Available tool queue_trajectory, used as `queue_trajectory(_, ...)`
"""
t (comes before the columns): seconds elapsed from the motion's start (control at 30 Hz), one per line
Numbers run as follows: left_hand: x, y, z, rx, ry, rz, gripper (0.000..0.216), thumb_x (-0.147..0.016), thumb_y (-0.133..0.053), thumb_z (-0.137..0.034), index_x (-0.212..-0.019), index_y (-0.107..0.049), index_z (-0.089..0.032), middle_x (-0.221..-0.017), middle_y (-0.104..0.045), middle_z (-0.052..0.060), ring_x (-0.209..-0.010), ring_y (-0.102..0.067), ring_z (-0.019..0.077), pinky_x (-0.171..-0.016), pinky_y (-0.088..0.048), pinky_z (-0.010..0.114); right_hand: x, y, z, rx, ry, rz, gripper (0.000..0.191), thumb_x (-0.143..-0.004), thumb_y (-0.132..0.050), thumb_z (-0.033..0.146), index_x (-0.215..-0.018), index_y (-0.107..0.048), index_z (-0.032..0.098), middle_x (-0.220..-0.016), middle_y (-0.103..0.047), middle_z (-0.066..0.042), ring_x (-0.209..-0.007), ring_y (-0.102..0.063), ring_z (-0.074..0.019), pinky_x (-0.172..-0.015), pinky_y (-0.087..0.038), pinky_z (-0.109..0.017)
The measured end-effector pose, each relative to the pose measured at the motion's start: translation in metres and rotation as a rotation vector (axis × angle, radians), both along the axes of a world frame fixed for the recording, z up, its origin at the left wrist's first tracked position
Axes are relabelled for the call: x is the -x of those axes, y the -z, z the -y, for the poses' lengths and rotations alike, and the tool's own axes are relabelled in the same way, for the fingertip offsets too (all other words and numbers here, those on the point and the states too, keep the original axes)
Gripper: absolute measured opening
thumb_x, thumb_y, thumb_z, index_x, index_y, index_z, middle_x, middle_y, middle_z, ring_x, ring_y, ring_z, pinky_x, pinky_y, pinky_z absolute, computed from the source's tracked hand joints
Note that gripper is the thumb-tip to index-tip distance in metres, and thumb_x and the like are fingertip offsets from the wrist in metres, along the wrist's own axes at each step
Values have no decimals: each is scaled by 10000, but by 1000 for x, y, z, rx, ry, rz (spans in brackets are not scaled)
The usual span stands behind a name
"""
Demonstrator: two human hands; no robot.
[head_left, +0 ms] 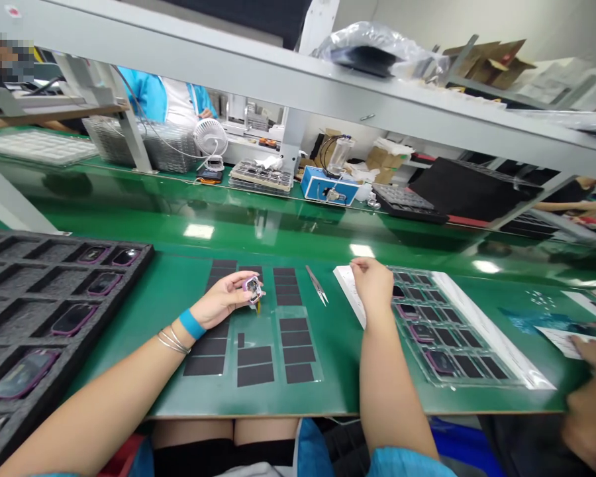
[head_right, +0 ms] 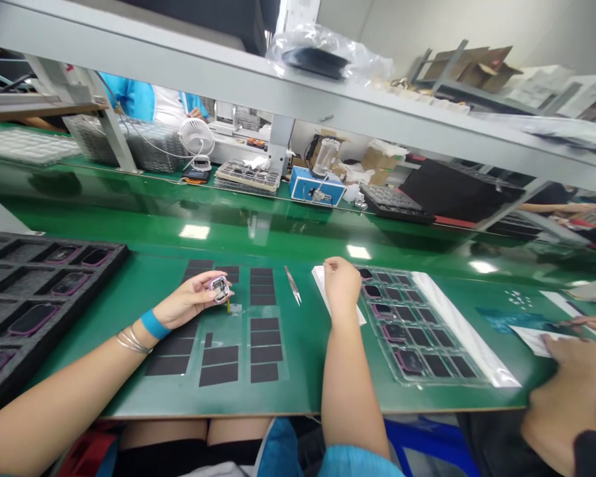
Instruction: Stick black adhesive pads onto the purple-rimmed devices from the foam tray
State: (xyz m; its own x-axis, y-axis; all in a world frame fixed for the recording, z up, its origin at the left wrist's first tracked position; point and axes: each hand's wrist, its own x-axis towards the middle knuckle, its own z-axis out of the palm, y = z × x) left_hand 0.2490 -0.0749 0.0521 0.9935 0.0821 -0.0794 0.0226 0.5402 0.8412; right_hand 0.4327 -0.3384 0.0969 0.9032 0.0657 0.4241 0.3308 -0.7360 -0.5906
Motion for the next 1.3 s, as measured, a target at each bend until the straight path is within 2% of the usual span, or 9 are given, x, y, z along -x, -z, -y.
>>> queue_trajectory(0.03, 0, 1, 0, 3, 3, 7, 482, -598, -798, -133, -1046, -624, -173, -994, -677, 66, -880, -666, 205, -794, -511, 307, 10, 0, -12, -73, -90, 30, 119, -734, -576, 240, -747, -679, 183, -769, -703, -68, -757, -641, -226, -756, -461, -345)
queue_trajectory(0.1, -1, 3, 1, 3, 12, 22, 488, -587, -804, -125, -1041, -629, -174, -971, -683, 69, -872, -666, 203, -780, -513, 302, 36, 2, -41, -197, -367, 15, 156, -773, -581, 310, -765, -679, 189, -801, -708, -53, -785, -644, -209, -764, -476, -327)
queue_trajectory(0.17, -1, 4, 2, 1, 16, 37, 492, -577, -810, -117, -1033, -632, -169, -936, -687, 67, -836, -664, 185, -748, -519, 281, 64, 5, -68, -236, -638, -61, 156, -792, -596, 335, -793, -685, 206, -842, -712, -33, -816, -649, -194, -769, -487, -311)
queue_trajectory(0.27, -2, 3, 4, 0, 7, 53, 484, -549, -825, -111, -994, -643, -166, -877, -682, 40, -754, -648, 134, -686, -521, 234, 97, 14, -93, -249, -780, -35, 106, -801, -618, 282, -852, -688, 221, -879, -709, -25, -843, -646, -182, -800, -488, -315)
queue_trajectory(0.47, -2, 4, 7, -19, -5, 53, 474, -517, -838, -101, -939, -632, -167, -856, -664, 11, -722, -621, 98, -663, -509, 199, 107, 30, -102, -151, -776, 174, 92, -852, -582, 233, -868, -673, 227, -894, -709, -30, -864, -631, -192, -866, -446, -377)
queue_trajectory(0.87, -4, 8, 8, -105, -30, 59, 476, -513, -837, -98, -914, -588, -155, -859, -652, 6, -764, -614, 99, -726, -492, 226, 114, 32, -103, 113, -677, 483, 121, -870, -544, 182, -864, -659, 217, -892, -706, -15, -853, -605, -180, -1012, -289, -439)
queue_trajectory(0.97, -4, 8, 10, -105, -28, 70, 470, -510, -833, -82, -907, -590, -151, -847, -650, 3, -757, -613, 97, -719, -494, 220, 114, 32, -103, 94, -677, 482, 141, -875, -528, 180, -846, -660, 221, -879, -706, -15, -850, -607, -174, -1024, -278, -443)
queue_trajectory(1.17, -2, 3, 14, -19, -25, 81, 444, -528, -817, -67, -887, -575, -161, -832, -650, 0, -732, -615, 99, -686, -500, 217, 116, 33, -106, -73, -709, 341, 175, -872, -511, 175, -833, -665, 247, -876, -714, -7, -846, -630, -177, -994, -343, -439)
queue_trajectory(1.3, -1, 4, 16, 0, -43, 90, 440, -527, -818, -65, -876, -569, -164, -822, -654, -6, -718, -613, 92, -680, -498, 207, 116, 33, -107, -63, -687, 346, 179, -871, -516, 192, -832, -678, 257, -882, -715, -9, -850, -619, -190, -998, -337, -462)
